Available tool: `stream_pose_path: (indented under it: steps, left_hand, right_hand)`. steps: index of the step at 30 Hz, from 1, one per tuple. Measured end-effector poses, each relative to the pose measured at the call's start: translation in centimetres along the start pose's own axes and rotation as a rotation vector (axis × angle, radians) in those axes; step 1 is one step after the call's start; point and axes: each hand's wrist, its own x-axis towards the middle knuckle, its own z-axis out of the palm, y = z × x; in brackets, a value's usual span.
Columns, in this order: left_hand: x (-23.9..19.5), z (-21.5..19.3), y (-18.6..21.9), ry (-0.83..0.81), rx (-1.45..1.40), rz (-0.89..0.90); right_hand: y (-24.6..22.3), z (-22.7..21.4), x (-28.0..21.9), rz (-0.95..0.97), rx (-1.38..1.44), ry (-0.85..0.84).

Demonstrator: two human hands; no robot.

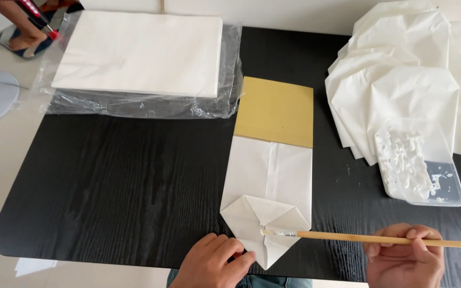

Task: The person folds a white rectangular sheet of paper into a triangular shape, applies white adhesive with a brush to the folded edges, and presses the edges together to secure them. The person then folds the top flap over the assembled piece.

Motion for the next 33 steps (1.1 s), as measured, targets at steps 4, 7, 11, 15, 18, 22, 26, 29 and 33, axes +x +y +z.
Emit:
stream_pose_path:
  steps: [4,7,11,15,18,22,26,29,33]
  left_hand:
    - [-1.0,0.1,-0.3,-0.047,-0.066,-0.008]
    - [-0.6,-1.1,-0.2,0.086,0.008,0.035]
    - [-0.7,-2.2,-1.3,0.112,0.012,0.003]
    - [-1.2,-1.8,-1.9,-0.043,0.024,-0.154]
    - [-1.0,-1.0,-2.1,-0.124,0.09,-0.229]
    - [-0.2,-0.5,-2.3,-0.216,0.127,-0.301]
    - [0.8,-0.6,-2.3,-0.265,0.214,-0.299]
    - [1.1,-0.6,-2.4,-0.253,0.251,-0.252]
    - [1.1,-0.6,-2.3,-0.155,0.266,-0.207]
  right_hand:
    - [0.0,0.8,-0.1,0.004,0.014,-0.063]
    - [0.2,1.9,-0.3,0.023,-0.034,-0.081]
    - [0.3,3.6,-0.7,0.001,-0.067,-0.102]
    - [0.1,5.1,-1.0,0.0,-0.164,-0.028]
    - [0.3,5.4,-1.0,0.012,-0.167,-0.036]
    - [0.1,5.9,-1.1,0.019,-0.168,-0.024]
    - [0.4,5.6,-0.9,0.035,-0.187,-0.024]
    - [0.6,5.4,-0.8,0.043,-0.184,-0.04]
    - [0.4,5.5,-0.9,0.057,-0.176,-0.009]
